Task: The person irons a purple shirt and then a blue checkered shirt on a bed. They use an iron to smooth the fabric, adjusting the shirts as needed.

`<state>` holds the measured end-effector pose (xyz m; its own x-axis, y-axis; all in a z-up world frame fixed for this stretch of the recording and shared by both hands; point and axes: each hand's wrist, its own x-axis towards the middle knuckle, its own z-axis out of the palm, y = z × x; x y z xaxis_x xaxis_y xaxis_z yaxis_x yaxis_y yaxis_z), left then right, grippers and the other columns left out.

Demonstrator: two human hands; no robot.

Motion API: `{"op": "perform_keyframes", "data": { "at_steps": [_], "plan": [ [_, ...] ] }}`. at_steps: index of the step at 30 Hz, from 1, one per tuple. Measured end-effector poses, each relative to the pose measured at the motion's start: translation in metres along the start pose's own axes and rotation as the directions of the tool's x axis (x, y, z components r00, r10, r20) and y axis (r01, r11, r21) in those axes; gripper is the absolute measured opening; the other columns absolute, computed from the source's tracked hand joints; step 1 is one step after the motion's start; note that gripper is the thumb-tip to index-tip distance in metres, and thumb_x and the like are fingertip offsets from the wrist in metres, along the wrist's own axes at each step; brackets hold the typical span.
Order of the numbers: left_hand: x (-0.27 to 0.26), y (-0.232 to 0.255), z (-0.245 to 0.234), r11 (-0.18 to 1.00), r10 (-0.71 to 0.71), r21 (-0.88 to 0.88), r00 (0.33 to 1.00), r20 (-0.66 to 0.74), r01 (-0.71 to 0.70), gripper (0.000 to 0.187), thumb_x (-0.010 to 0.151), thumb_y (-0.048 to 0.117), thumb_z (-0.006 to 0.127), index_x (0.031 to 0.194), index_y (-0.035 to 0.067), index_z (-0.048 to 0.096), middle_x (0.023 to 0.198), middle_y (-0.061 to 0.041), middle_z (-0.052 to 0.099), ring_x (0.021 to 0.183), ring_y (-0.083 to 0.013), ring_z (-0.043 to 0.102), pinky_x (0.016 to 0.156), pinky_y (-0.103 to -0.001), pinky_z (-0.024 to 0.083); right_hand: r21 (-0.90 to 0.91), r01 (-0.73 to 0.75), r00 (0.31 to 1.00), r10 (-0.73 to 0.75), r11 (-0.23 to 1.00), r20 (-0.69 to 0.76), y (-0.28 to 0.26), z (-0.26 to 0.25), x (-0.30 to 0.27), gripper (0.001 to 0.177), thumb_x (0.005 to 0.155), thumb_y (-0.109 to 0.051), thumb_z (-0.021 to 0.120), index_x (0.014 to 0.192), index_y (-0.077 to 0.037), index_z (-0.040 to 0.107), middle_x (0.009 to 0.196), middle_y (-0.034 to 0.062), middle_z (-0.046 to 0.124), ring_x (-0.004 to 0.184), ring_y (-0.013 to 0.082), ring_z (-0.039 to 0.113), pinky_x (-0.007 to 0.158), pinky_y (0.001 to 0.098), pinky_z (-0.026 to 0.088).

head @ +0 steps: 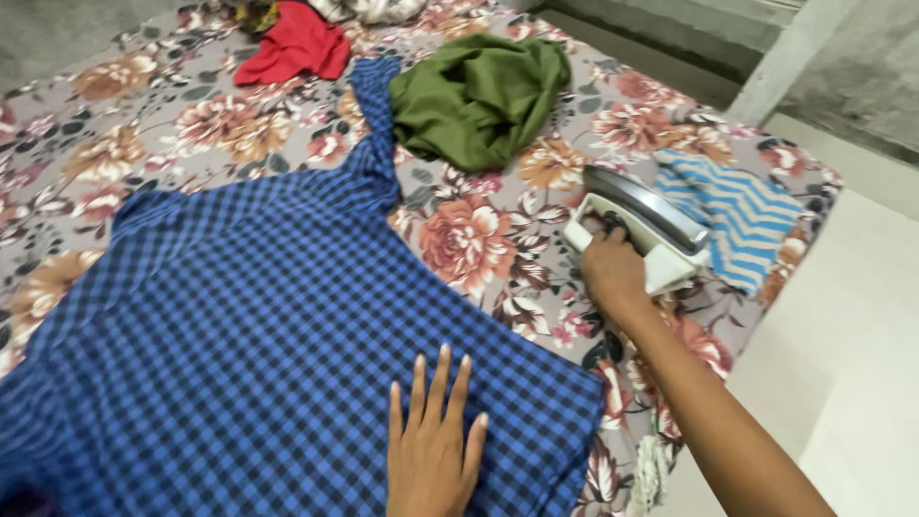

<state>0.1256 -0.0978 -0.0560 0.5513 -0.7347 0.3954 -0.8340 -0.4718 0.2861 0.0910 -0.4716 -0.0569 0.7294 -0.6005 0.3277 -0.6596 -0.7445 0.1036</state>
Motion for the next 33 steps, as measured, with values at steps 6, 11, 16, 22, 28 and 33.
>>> {"op": "perform_keyframes", "data": {
  "at_steps": [6,11,16,22,28,33],
  "plan": [
    [0.020,0.009,0.001,0.998,-0.055,-0.020,0.993,0.105,0.057,0.065,0.096,0.044,0.048,0.152,0.013,0.038,0.162,-0.009,0.030,0.149,-0.0296,0.023,0.118,-0.054,0.012,0.108,-0.019,0.996,0.009,0.994,0.090,0.008,-0.026,0.006,0.023,0.094,-0.011,0.057,0.107,0.007,0.062,0.095,0.0282,0.071,0.082,0.0436,0.074,0.066,0.0512,0.060],
    [0.017,0.010,0.002,1.000,-0.013,0.007,0.998,0.055,0.013,0.064,0.099,0.045,0.045,0.152,0.009,0.039,0.162,-0.009,0.032,0.150,-0.0293,0.024,0.120,-0.053,0.011,0.264,-0.142,0.975,0.089,0.954,0.202,0.025,-0.119,0.009,0.037,0.092,-0.032,0.066,0.112,-0.001,0.066,0.092,0.0248,0.073,0.083,0.0411,0.073,0.073,0.0540,0.057],
    [0.016,0.017,-0.014,0.987,-0.052,-0.145,0.996,0.076,0.063,0.062,0.103,0.038,0.045,0.153,0.001,0.036,0.163,-0.014,0.032,0.152,-0.0317,0.025,0.123,-0.052,0.014,0.468,-0.023,0.957,-0.117,0.883,0.267,0.005,-0.217,-0.049,0.044,0.097,-0.041,0.062,0.118,-0.003,0.068,0.088,0.0241,0.074,0.080,0.0370,0.074,0.076,0.0496,0.055],
    [-0.012,-0.007,-0.056,0.953,-0.200,-0.252,0.975,-0.099,0.169,0.058,0.106,0.025,0.045,0.156,-0.001,0.033,0.166,-0.017,0.033,0.156,-0.0333,0.027,0.126,-0.050,0.018,0.612,0.414,0.846,-0.533,0.674,0.014,-0.071,-0.258,-0.100,0.061,0.101,-0.041,0.058,0.153,-0.010,0.048,0.085,0.0224,0.074,0.072,0.0300,0.072,0.114,0.0588,0.026],
    [-0.042,-0.046,-0.091,0.958,-0.261,-0.153,0.959,-0.108,0.244,0.068,0.103,0.038,0.050,0.159,0.003,0.031,0.167,-0.017,0.026,0.154,-0.0361,0.020,0.123,-0.055,0.010,0.532,0.147,0.796,-0.419,0.834,0.436,-0.154,-0.261,-0.126,0.069,0.095,-0.052,0.058,0.160,-0.048,0.035,0.084,0.0249,0.073,0.081,0.0384,0.075,0.082,0.0482,0.057],
    [-0.055,-0.045,-0.085,0.968,-0.248,-0.022,0.968,0.043,0.249,0.070,0.095,0.047,0.055,0.152,0.009,0.038,0.163,-0.015,0.027,0.150,-0.0370,0.019,0.119,-0.059,0.008,0.423,0.266,0.848,-0.419,0.866,0.324,-0.178,-0.245,-0.135,0.067,0.095,-0.045,0.052,0.160,-0.043,0.036,0.089,0.0208,0.072,0.080,0.0443,0.071,0.072,0.0544,0.055]
  ]
}}
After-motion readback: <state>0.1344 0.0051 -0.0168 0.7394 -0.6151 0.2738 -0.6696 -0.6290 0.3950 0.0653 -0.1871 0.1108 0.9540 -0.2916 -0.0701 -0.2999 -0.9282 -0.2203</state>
